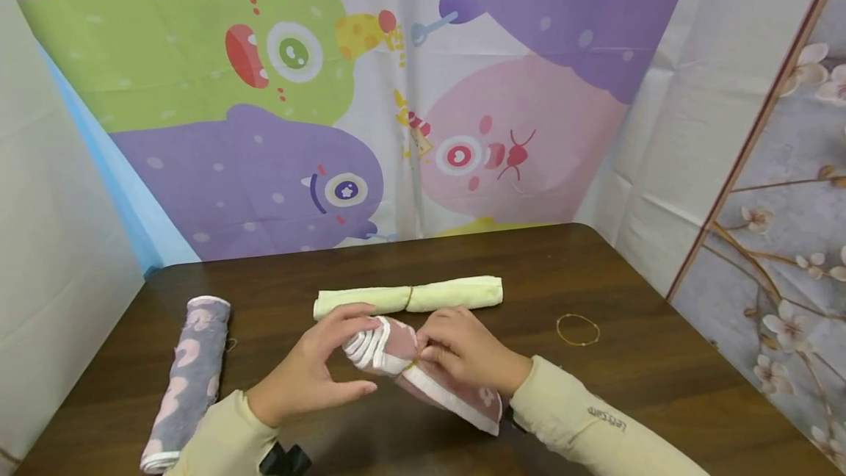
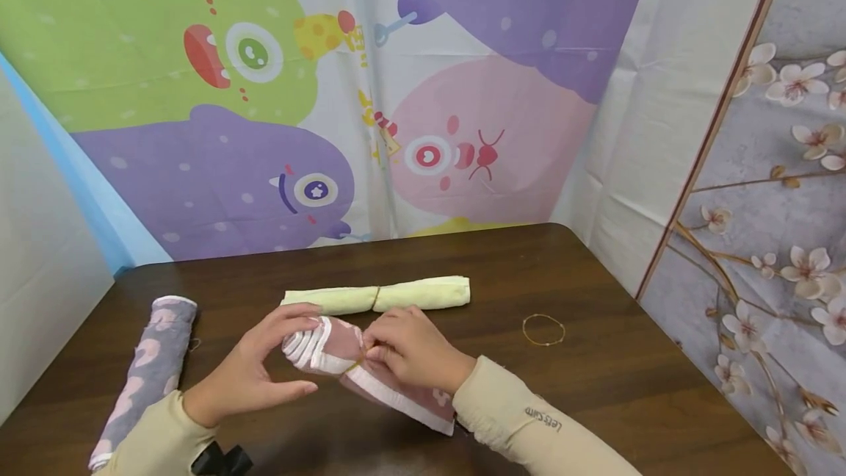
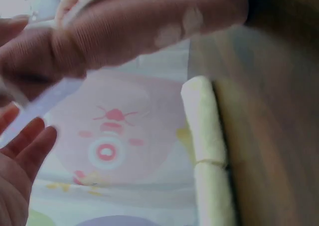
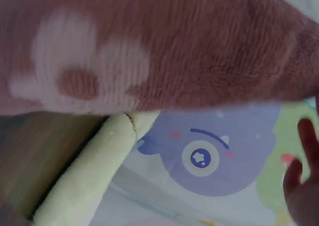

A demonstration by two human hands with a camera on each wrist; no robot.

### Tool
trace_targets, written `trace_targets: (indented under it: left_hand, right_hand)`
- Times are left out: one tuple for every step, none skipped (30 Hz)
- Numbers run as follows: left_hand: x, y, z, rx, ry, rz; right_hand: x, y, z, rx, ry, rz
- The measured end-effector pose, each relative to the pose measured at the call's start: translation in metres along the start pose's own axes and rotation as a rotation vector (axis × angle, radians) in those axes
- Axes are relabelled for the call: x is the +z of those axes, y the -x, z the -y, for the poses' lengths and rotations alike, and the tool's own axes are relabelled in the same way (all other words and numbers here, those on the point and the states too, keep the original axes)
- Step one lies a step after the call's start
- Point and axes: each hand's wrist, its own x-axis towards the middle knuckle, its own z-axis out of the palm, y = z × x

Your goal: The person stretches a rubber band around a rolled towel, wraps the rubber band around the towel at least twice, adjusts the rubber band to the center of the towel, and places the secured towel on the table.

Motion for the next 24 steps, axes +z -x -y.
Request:
trace_targets:
  left_hand:
    - [-0.001,-0.001,0.000,0.042,-0.047,0.008]
    - [-0.002,-0.003,-0.001,0.086,-0.087,0.014]
    - [-0.002,-0.005,-0.001,0.129,-0.106,0.018]
    - [-0.001,-0.007,0.000,0.178,-0.117,0.020]
    - [0.000,-0.009,0.000,0.229,-0.125,0.023]
    - [0.002,-0.010,0.000,0.281,-0.131,0.026]
    - [0.004,-0.012,0.000,0.330,-0.151,0.028]
    - [0.007,-0.013,0.000,0.367,-0.166,0.032]
    - [0.008,-0.015,-0.001,0.392,-0.176,0.034]
    - [0.010,-0.015,-0.002,0.398,-0.181,0.034]
    - [0.011,-0.015,-0.002,0.380,-0.179,0.032]
    - [0.011,-0.015,-0.002,0.355,-0.171,0.030]
    - [0.011,-0.014,-0.002,0.325,-0.165,0.022]
    - [0.011,-0.014,-0.001,0.291,-0.156,0.005]
    - [0.010,-0.013,0.000,0.255,-0.148,-0.013]
    - [0.010,-0.012,0.001,0.223,-0.141,-0.035]
    - [0.010,-0.011,0.003,0.203,-0.141,-0.057]
    - [0.010,-0.010,0.003,0.185,-0.147,-0.076]
    - [0.010,-0.010,0.003,0.164,-0.165,-0.090]
    - [0.010,-0.010,0.003,0.143,-0.179,-0.095]
    - [0.009,-0.010,0.003,0.121,-0.175,-0.088]
    - [0.009,-0.011,0.003,0.095,-0.163,-0.072]
    - [0.008,-0.011,0.003,0.065,-0.143,-0.051]
    - [0.008,-0.012,0.002,0.030,-0.119,-0.028]
  right_hand:
    - [-0.001,-0.001,-0.001,0.019,-0.085,0.033]
    - [-0.001,-0.001,-0.003,0.034,-0.167,0.072]
    - [-0.001,-0.002,-0.005,0.047,-0.249,0.116]
    - [0.000,-0.003,-0.008,0.062,-0.332,0.163]
    - [0.001,-0.004,-0.010,0.091,-0.422,0.213]
    - [0.003,-0.005,-0.011,0.126,-0.501,0.257]
    - [0.005,-0.005,-0.013,0.167,-0.579,0.291]
    - [0.007,-0.006,-0.014,0.212,-0.651,0.315]
    - [0.008,-0.007,-0.014,0.255,-0.702,0.325]
    - [0.010,-0.007,-0.014,0.293,-0.726,0.320]
    - [0.011,-0.007,-0.013,0.313,-0.745,0.295]
    - [0.011,-0.007,-0.012,0.308,-0.731,0.258]
    - [0.011,-0.006,-0.011,0.280,-0.691,0.210]
    - [0.011,-0.006,-0.010,0.243,-0.636,0.158]
    - [0.011,-0.006,-0.010,0.180,-0.556,0.107]
    - [0.010,-0.006,-0.009,0.105,-0.460,0.055]
    - [0.010,-0.006,-0.009,0.022,-0.354,0.006]
    - [0.009,-0.007,-0.008,-0.059,-0.225,-0.040]
    - [0.009,-0.008,-0.007,-0.140,-0.091,-0.082]
    - [0.009,-0.010,-0.007,-0.214,0.030,-0.115]
    - [0.009,-0.011,-0.007,-0.285,0.152,-0.149]
    - [0.008,-0.012,-0.006,-0.343,0.261,-0.176]
    - [0.009,-0.013,-0.006,-0.397,0.352,-0.200]
    - [0.009,-0.014,-0.006,-0.448,0.430,-0.220]
